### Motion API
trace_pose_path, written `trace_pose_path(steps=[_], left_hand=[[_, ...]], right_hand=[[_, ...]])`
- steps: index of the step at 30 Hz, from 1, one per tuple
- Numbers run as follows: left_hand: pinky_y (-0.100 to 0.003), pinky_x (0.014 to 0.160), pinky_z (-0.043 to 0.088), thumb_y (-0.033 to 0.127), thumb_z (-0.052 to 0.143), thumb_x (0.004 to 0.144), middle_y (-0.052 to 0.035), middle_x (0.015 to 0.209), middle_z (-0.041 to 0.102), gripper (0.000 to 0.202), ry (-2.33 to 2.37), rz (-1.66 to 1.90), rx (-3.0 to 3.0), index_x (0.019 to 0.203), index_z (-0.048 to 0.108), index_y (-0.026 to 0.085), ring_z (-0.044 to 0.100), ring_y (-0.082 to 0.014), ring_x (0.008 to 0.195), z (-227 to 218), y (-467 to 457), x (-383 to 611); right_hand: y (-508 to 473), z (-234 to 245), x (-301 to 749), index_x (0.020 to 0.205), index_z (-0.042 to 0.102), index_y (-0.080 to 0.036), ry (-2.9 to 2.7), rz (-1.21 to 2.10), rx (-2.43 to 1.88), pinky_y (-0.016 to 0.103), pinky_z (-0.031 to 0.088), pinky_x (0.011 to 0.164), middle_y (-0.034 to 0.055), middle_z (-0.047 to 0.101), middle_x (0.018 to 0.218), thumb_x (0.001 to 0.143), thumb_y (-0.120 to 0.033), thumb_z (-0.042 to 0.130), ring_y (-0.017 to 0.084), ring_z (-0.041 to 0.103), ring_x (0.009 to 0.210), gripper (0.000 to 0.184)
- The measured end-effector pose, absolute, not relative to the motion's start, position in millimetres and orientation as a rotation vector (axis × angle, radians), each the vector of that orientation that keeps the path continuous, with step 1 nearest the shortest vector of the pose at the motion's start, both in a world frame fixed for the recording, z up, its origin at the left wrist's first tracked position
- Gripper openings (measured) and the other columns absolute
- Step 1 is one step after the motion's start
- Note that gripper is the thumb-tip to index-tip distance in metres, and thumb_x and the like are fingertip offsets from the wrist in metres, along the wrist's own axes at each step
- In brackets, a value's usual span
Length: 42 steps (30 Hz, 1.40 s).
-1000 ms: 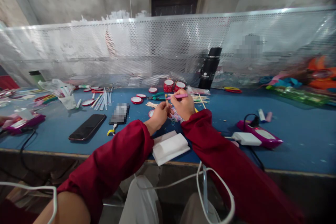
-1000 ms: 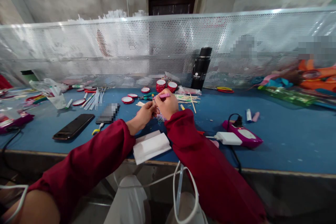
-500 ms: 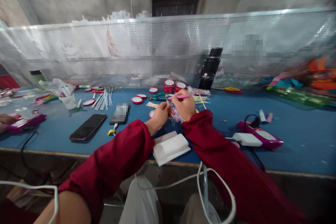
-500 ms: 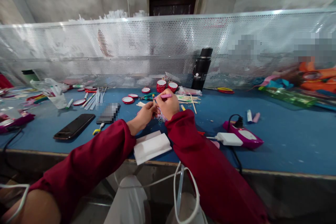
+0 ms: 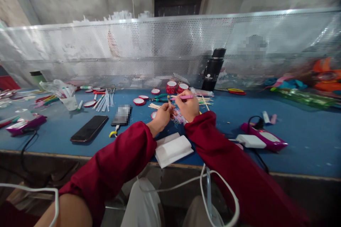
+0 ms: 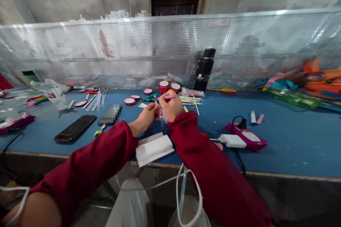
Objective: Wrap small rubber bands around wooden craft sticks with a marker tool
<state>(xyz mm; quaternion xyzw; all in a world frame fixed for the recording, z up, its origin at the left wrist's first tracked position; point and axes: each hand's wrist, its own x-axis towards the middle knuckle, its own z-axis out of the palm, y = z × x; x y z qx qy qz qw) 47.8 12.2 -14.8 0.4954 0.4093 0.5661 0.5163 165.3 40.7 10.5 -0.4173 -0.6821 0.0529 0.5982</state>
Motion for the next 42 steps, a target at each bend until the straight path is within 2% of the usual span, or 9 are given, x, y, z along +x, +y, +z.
trace_pose_path(steps=[9,42], left_hand=[[-0.020,0.047,0.032,0.009,0.044,0.098,0.0030,0.059,0.057,0.020,1.000,1.355,1.194,0.082,0.053,0.018,0.046,-0.0078,0.046,-13.3,10.9,47.2],[-0.020,0.050,0.034,0.010,0.043,0.098,0.0025,0.060,0.057,0.020,1.006,1.362,1.179,0.082,0.053,0.017,0.047,-0.0077,0.047,-11.0,10.0,47.9]], right_hand=[[41.3,9.8,165.9,0.070,0.054,-0.025,-1.564,0.096,-1.010,0.033,0.039,0.061,0.0017,0.064,0.068,0.079,-0.031,0.059,0.020,0.058,0.065,0.012],[42.8,8.6,166.4,0.068,0.052,-0.025,-1.609,0.096,-0.987,0.032,0.038,0.060,0.0004,0.063,0.066,0.077,-0.029,0.059,0.019,0.057,0.064,0.013]])
